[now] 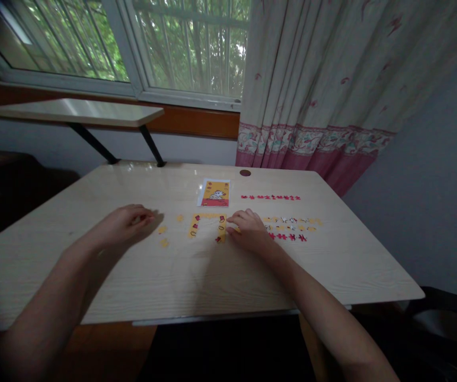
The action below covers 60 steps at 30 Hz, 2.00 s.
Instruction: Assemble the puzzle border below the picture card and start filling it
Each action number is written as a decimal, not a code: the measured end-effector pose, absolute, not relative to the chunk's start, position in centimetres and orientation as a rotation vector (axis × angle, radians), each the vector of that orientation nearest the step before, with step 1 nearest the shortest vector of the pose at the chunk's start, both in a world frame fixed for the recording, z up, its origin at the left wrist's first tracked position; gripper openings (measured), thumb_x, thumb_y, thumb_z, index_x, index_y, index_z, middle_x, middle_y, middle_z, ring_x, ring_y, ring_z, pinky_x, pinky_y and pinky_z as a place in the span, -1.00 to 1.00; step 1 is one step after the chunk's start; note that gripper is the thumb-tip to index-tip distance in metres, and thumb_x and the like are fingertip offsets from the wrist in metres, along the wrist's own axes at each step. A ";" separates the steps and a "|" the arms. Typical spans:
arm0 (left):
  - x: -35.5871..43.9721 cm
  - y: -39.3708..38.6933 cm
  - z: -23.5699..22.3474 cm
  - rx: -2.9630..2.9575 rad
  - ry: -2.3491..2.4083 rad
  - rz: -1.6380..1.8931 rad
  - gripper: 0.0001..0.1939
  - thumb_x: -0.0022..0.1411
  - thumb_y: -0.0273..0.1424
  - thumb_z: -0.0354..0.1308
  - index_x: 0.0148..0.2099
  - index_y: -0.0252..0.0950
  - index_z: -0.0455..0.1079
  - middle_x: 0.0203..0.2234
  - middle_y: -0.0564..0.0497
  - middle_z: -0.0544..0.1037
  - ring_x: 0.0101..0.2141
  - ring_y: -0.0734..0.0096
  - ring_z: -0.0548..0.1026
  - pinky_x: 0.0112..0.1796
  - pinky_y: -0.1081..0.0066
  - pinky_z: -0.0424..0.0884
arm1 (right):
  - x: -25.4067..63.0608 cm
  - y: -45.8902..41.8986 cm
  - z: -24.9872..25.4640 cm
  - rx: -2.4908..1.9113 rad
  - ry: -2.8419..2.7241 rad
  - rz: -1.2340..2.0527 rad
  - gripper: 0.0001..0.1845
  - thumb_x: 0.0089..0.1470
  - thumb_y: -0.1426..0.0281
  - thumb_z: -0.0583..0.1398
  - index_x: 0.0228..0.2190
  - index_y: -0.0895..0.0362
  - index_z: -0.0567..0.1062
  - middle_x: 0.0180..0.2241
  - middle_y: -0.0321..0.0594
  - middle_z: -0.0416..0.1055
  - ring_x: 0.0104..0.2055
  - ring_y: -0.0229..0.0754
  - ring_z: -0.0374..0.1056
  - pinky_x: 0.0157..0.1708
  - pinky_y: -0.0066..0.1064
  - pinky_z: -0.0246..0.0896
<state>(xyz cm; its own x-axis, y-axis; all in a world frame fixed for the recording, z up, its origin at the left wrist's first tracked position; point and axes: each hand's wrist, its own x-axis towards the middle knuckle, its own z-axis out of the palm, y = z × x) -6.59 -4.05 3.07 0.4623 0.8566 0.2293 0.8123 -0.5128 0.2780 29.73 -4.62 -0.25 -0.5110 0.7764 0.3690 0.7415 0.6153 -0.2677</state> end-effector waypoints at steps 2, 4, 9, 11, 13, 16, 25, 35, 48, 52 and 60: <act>-6.6 -4.3 3.1 2.403 1.375 0.429 -0.71 0.26 -0.26 -0.03 -0.31 -0.31 0.45 -0.51 0.01 0.47 -0.51 0.41 0.37 -0.46 0.43 0.29 | 29.9 -4.5 -0.3 -1.206 -2.367 0.093 -0.76 0.13 0.35 0.18 -0.17 0.16 0.53 -0.18 -0.11 0.48 -0.18 -0.10 0.26 -0.12 -0.26 0.15; -5.9 -4.6 2.9 2.292 1.236 0.386 -0.73 0.22 -0.24 0.03 -0.30 -0.32 0.44 -0.51 0.04 0.45 -0.50 0.43 0.36 -0.46 0.45 0.29 | 30.1 -4.4 -0.4 -1.204 -2.353 0.087 -0.77 0.13 0.36 0.17 -0.19 0.16 0.53 -0.19 -0.11 0.48 -0.18 -0.10 0.27 -0.12 -0.26 0.15; -4.8 -4.7 2.1 2.216 1.091 0.335 -0.77 0.09 -0.25 0.17 -0.27 -0.31 0.43 -0.44 0.03 0.42 -0.44 0.44 0.35 -0.40 0.45 0.30 | 30.2 -4.2 -0.4 -1.222 -2.336 0.089 -0.78 0.13 0.36 0.17 -0.20 0.16 0.53 -0.21 -0.11 0.49 -0.16 -0.09 0.29 -0.12 -0.24 0.17; -4.8 -4.5 1.8 2.233 1.074 0.319 -0.81 0.09 -0.28 0.15 -0.29 -0.30 0.43 -0.42 0.02 0.42 -0.41 0.42 0.36 -0.37 0.44 0.30 | 30.3 -4.2 -0.4 -1.220 -2.328 0.087 -0.79 0.12 0.37 0.17 -0.21 0.14 0.54 -0.21 -0.12 0.49 -0.17 -0.09 0.30 -0.13 -0.24 0.18; -4.9 -4.3 1.6 2.257 1.077 0.327 -0.83 0.10 -0.31 0.14 -0.31 -0.30 0.42 -0.43 0.03 0.41 -0.40 0.41 0.36 -0.35 0.43 0.30 | 30.3 -4.1 -0.4 -1.204 -2.323 0.083 -0.79 0.12 0.37 0.17 -0.21 0.13 0.54 -0.22 -0.12 0.49 -0.17 -0.09 0.30 -0.14 -0.24 0.19; -4.8 -4.3 1.3 2.274 1.082 0.338 -0.85 0.10 -0.32 0.15 -0.32 -0.30 0.40 -0.46 0.06 0.38 -0.43 0.44 0.34 -0.38 0.45 0.28 | 30.4 -4.1 -0.7 -1.164 -2.316 0.076 -0.79 0.13 0.36 0.16 -0.22 0.13 0.54 -0.24 -0.12 0.49 -0.19 -0.09 0.30 -0.16 -0.24 0.20; -2.9 -4.9 2.4 2.274 0.896 0.354 -0.84 0.21 -0.38 0.10 -0.31 -0.29 0.51 -0.40 -0.01 0.49 -0.34 0.41 0.44 -0.30 0.45 0.34 | 30.3 -4.1 -1.0 -1.119 -2.311 0.082 -0.79 0.13 0.36 0.15 -0.24 0.15 0.54 -0.26 -0.13 0.50 -0.22 -0.11 0.30 -0.18 -0.26 0.19; -3.5 -4.4 1.9 2.466 1.384 0.609 -0.71 0.25 -0.34 0.01 -0.09 -0.22 0.50 -0.31 -0.05 0.49 -0.28 0.33 0.44 -0.26 0.38 0.35 | 30.7 -3.7 -1.0 -1.143 -2.298 0.092 -0.80 0.12 0.37 0.15 -0.26 0.14 0.55 -0.27 -0.12 0.51 -0.21 -0.10 0.33 -0.16 -0.24 0.22; -5.2 -3.8 1.9 2.596 1.590 0.388 -0.61 0.31 -0.20 -0.09 -0.20 -0.29 0.51 -0.35 -0.10 0.53 -0.25 0.22 0.43 -0.25 0.34 0.33 | 30.8 -3.8 -1.0 -1.129 -2.307 0.112 -0.78 0.15 0.34 0.12 -0.26 0.11 0.55 -0.27 -0.13 0.51 -0.21 -0.12 0.34 -0.17 -0.25 0.20; -4.5 -4.0 1.9 2.581 1.518 0.488 -0.65 0.30 -0.22 -0.06 -0.20 -0.29 0.49 -0.36 -0.08 0.51 -0.25 0.24 0.41 -0.24 0.33 0.32 | 30.7 -3.9 -1.0 -1.107 -2.310 0.095 -0.76 0.16 0.33 0.11 -0.26 0.12 0.55 -0.27 -0.12 0.51 -0.22 -0.12 0.34 -0.17 -0.25 0.21; -3.1 -4.9 3.0 2.462 1.016 0.387 -0.75 0.13 -0.18 0.22 -0.21 -0.22 0.49 -0.33 0.02 0.52 -0.26 0.30 0.39 -0.14 0.31 0.23 | 30.7 -4.0 -0.7 -1.100 -2.313 0.097 -0.80 0.14 0.35 0.14 -0.28 0.12 0.55 -0.30 -0.14 0.51 -0.25 -0.13 0.33 -0.19 -0.27 0.21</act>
